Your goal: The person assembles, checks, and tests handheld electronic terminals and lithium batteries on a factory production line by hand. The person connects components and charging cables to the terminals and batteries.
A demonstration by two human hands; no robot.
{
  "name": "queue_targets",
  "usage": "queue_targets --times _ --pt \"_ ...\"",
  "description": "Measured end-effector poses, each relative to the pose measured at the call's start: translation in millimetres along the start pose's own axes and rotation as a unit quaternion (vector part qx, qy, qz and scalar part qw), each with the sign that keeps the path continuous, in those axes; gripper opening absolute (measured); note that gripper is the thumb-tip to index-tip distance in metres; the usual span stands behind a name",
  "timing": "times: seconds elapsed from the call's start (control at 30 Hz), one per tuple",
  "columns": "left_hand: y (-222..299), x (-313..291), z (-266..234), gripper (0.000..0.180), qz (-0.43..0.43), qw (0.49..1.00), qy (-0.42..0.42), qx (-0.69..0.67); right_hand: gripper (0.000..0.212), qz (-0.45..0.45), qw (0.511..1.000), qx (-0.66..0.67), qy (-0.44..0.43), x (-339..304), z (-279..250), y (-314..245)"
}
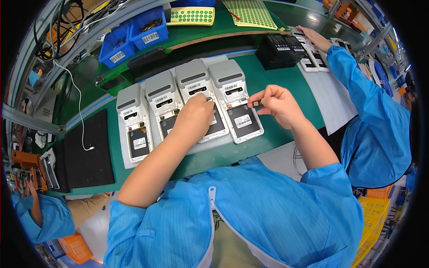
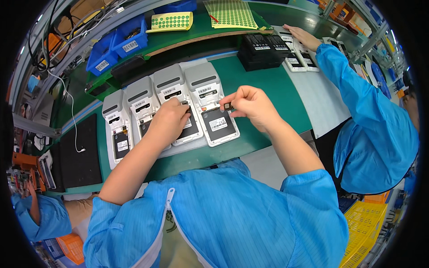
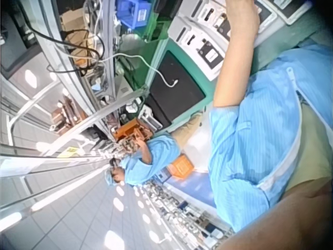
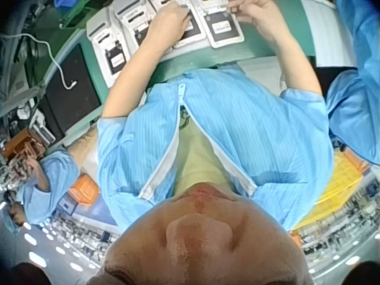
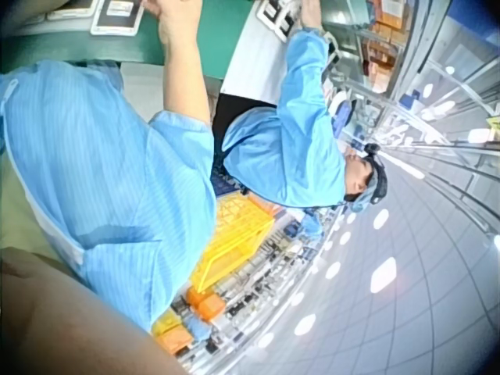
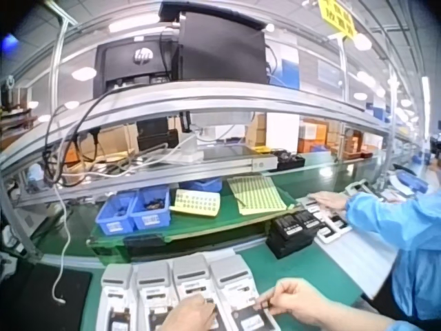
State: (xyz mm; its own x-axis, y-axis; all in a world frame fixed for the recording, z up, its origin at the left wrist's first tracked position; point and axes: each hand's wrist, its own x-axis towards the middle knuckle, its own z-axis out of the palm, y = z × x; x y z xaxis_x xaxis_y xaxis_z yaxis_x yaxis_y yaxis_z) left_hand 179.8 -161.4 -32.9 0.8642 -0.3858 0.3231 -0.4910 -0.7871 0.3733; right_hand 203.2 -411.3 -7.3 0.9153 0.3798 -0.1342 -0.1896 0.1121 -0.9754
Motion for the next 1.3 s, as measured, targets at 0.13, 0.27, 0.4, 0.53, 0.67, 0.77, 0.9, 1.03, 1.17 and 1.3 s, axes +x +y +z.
queue_targets --times 0.13,0.27,0.4,0.53,0.67,0.77,0.9,1.03,1.17,1.3 --pt "-0.1 4.5 6.6 0.005 0.026 0.993 -0.051 0.103 0.009 0.035 0.980 0.197 0.007 10.1 -7.3 18.2" --pt "10.3 9.7 3.2 0.002 0.035 0.994 -0.035 0.096 0.010 0.041 0.928 0.371 0.017 18.1 -10.5 37.9" --pt "12.4 15.2 0.7 0.003 0.023 0.990 -0.074 0.118 0.028 0.054 0.913 0.404 -0.019 22.3 -18.4 46.1" --pt "-7.5 24.9 -3.9 0.008 0.014 0.998 -0.048 0.037 0.031 0.066 0.916 0.395 0.002 19.8 -15.2 44.6" --pt "-4.2 19.2 0.8 0.008 -0.027 0.998 -0.035 0.036 0.025 0.070 0.946 0.309 0.068 18.5 2.3 36.2" --pt "-6.0 15.3 8.4 0.008 0.036 0.996 -0.039 0.073 0.021 0.050 0.974 0.211 0.070 20.2 0.1 41.2" --pt "-4.5 10.7 -1.0 0.010 0.066 0.988 -0.138 0.034 0.021 0.037 0.985 0.158 0.055 17.8 4.7 39.0" --pt "-6.0 -1.9 -28.7 0.005 -0.078 0.971 -0.086 -0.208 0.021 0.045 0.981 0.178 0.068 17.2 5.3 38.1" --pt "-24.1 -18.7 -51.9 0.007 -0.243 0.645 -0.023 -0.724 0.022 0.031 0.987 0.153 0.038 13.1 15.8 19.3" --pt "-5.6 -36.6 -46.3 0.017 -0.276 0.454 0.005 -0.847 0.019 0.048 0.998 0.004 -0.047 23.6 86.5 -13.4"
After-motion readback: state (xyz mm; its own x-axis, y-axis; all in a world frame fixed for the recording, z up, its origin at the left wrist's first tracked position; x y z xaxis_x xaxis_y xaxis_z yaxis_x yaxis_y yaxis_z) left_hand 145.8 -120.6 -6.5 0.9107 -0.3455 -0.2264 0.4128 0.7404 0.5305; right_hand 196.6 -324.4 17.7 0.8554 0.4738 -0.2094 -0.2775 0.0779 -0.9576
